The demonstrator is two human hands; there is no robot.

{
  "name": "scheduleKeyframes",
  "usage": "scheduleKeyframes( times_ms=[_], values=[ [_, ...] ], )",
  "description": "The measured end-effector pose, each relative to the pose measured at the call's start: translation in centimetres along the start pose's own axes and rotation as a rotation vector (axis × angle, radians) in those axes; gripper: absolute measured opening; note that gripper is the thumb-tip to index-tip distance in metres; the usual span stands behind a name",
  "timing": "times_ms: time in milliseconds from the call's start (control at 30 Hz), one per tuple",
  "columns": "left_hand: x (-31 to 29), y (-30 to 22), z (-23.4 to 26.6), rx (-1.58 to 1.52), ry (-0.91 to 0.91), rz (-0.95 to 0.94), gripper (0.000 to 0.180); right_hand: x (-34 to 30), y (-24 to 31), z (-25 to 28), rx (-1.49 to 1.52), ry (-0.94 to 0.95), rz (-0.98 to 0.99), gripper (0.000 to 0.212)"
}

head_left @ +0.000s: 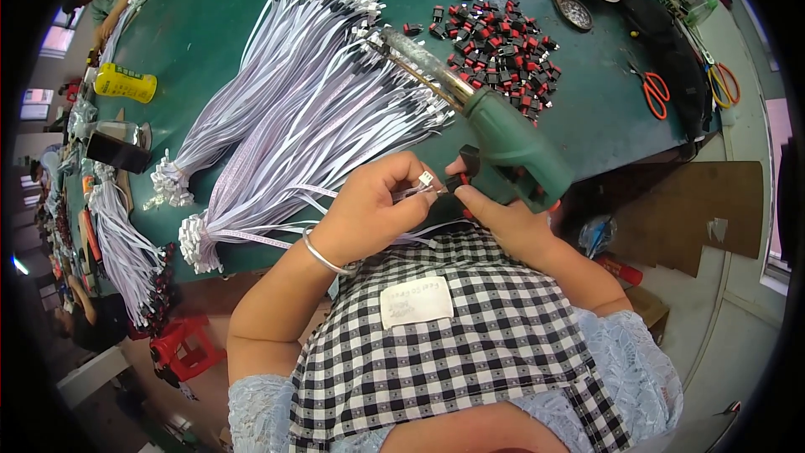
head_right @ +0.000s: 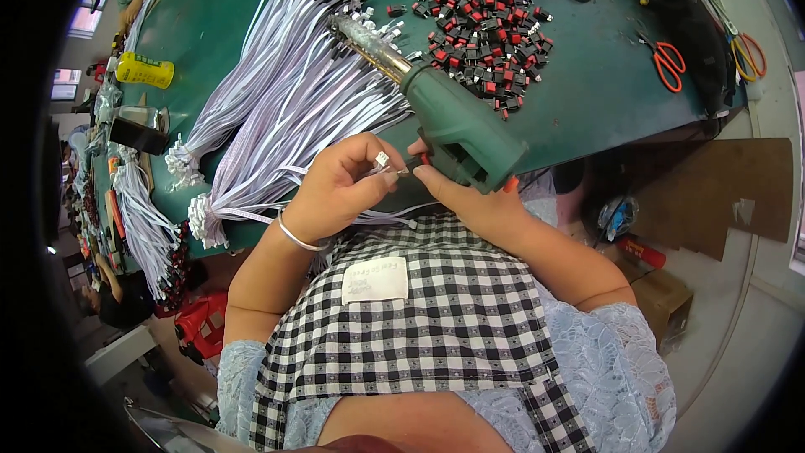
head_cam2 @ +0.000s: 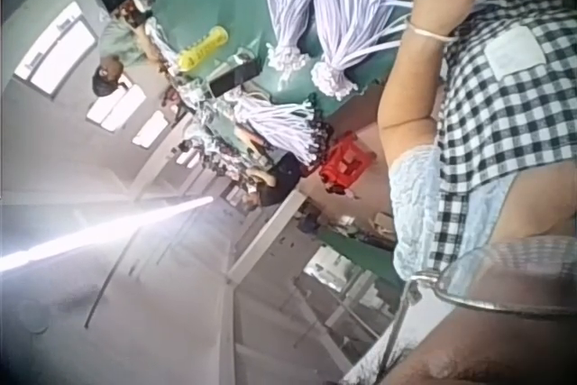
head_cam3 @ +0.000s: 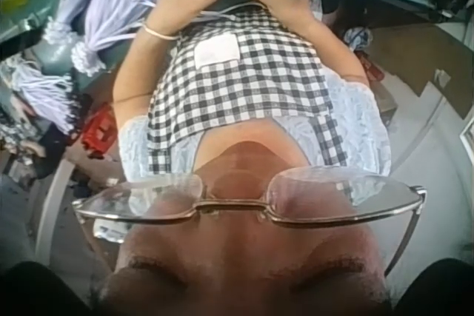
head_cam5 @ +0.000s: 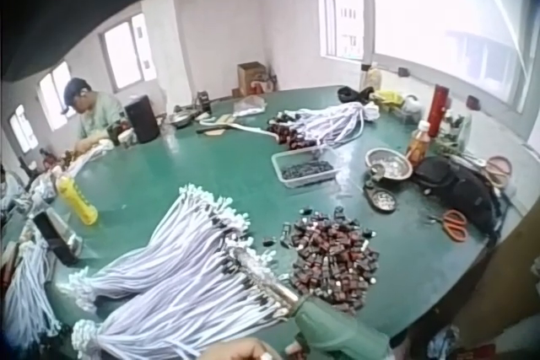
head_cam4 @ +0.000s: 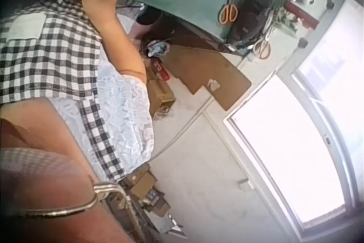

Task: The person solders wires to small LED components using a soldering iron and soldering wire at an assembly workbench.

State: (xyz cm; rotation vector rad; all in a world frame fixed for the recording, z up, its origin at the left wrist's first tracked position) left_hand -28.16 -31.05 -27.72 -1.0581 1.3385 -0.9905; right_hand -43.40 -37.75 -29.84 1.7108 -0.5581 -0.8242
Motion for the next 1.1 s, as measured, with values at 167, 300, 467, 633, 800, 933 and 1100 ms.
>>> scheduleKeyframes(
  times_ms=[167,300,467,633,800,933,1100],
  values=[
    [0.3,0.3,-0.2,0.046,-0.003,-0.061,0.005,0.0,0.3,-0.1,-0.019,0.0,-0.073,0.023],
    [0.5,0.6,-0.1,0.149,0.004,-0.086,0.005,0.2,0.4,-0.2,-0.003,0.001,-0.106,0.024],
    [1.0,0.9,-0.1,0.071,-0.052,-0.059,0.005,0.0,0.0,1.2,-0.242,-0.139,0.217,0.026],
    [1.1,1.1,0.5,-0.163,-0.199,0.042,0.003,-3.8,-0.5,5.3,0.041,-0.2,-0.172,0.027],
    [1.6,1.2,0.3,-0.157,-0.247,-0.009,0.004,-7.2,-5.3,7.5,-0.403,-0.026,0.273,0.031],
    [1.8,1.9,0.4,-0.092,-0.281,-0.045,0.01,-7.6,-6.0,7.8,-0.676,-0.066,0.296,0.029],
    [1.9,1.9,0.5,-0.06,-0.27,-0.052,0.016,-7.9,-7.9,8.6,-0.813,-0.028,0.166,0.036]
  ],
)
Point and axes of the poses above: each hand's wrist, its own x-axis towards the middle knuckle, its own z-axis out of the back of the hand, y = z × x, the point moved 3 cm from there along x, towards the middle knuckle, and after that the axes turned 5 degrees about -z, right-handed, at the moved point
